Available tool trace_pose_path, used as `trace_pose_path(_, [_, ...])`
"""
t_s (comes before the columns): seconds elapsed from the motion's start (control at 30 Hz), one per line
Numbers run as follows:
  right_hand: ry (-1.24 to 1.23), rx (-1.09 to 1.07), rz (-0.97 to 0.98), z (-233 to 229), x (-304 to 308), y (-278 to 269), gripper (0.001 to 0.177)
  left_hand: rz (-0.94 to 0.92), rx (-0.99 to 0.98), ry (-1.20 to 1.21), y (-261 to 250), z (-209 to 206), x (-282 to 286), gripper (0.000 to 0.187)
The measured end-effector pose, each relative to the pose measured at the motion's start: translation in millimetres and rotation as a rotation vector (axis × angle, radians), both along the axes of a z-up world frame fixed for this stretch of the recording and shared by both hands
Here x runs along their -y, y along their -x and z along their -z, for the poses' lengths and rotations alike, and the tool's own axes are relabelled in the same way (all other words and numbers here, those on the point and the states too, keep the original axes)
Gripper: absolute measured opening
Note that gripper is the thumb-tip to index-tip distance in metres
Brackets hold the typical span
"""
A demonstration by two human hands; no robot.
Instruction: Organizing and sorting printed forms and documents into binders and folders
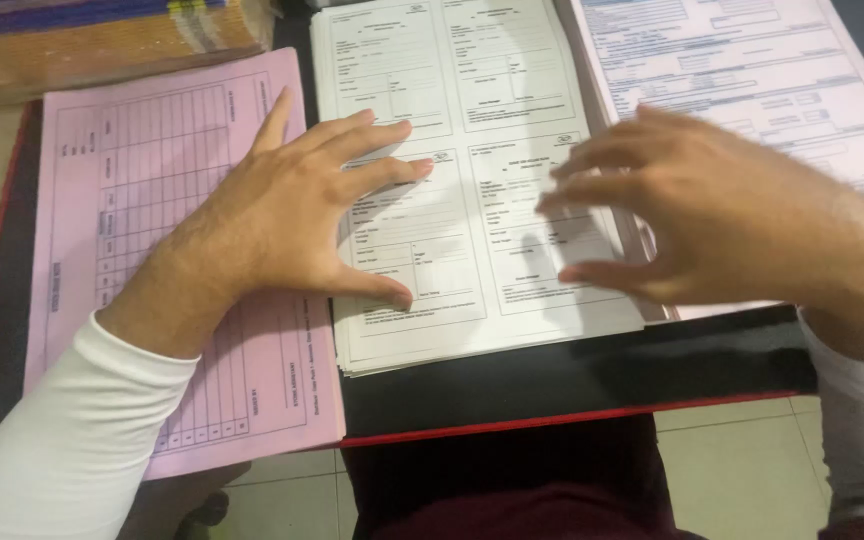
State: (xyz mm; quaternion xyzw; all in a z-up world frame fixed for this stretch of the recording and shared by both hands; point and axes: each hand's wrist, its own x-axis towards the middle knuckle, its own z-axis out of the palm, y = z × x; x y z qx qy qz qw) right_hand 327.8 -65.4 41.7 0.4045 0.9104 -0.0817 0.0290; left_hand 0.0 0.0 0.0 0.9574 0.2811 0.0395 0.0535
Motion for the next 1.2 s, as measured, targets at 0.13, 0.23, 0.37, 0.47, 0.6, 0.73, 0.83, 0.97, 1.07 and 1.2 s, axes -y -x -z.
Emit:
trace_pose_path(0.13, [-0.092, 0.048, 0.128, -16.1, -11.1, -28.6, 0.084, -0.007, -0.044, 0.008, -1.5, -1.1, 0.5, 0.112])
trace_pose_path(0.23, [0.103, 0.118, 0.401, -20.4, -12.3, -50.9, 0.121, -0.004, -0.046, 0.007, -2.4, -2.0, 0.5, 0.112])
trace_pose_path(0.37, [0.13, 0.24, 0.568, -29.9, -9.6, -53.4, 0.132, -0.031, -0.069, 0.017, -2.1, 0.3, -1.3, 0.115])
trace_pose_path(0.47, [0.298, 0.37, 0.68, -40.5, -7.7, -34.1, 0.142, -0.041, -0.072, 0.018, -2.6, 0.2, -1.2, 0.115])
trace_pose_path(0.6, [0.386, 0.355, 0.714, -35.9, -5.9, -30.8, 0.14, -0.057, -0.08, 0.021, -2.9, 1.3, -1.1, 0.115])
trace_pose_path(0.73, [0.403, 0.409, 0.745, -43.0, -4.1, -19.2, 0.136, -0.056, -0.076, 0.014, -3.0, 2.6, -0.4, 0.118])
trace_pose_path(0.83, [0.387, 0.399, 0.712, -42.9, -3.1, -18.9, 0.135, -0.066, -0.084, 0.0, -2.7, 3.2, -0.7, 0.119])
trace_pose_path(0.97, [0.408, 0.411, 0.689, -46.1, -1.6, -17.6, 0.125, -0.081, -0.101, 0.026, -3.7, 1.4, -0.2, 0.118])
trace_pose_path(1.07, [0.414, 0.39, 0.689, -47.7, -1.0, -19.4, 0.128, -0.089, -0.131, 0.036, -3.2, 2.7, -2.8, 0.12])
trace_pose_path(1.2, [0.382, 0.426, 0.666, -43.3, 1.1, -17.8, 0.134, -0.081, -0.106, 0.032, -3.2, 2.2, -1.1, 0.119])
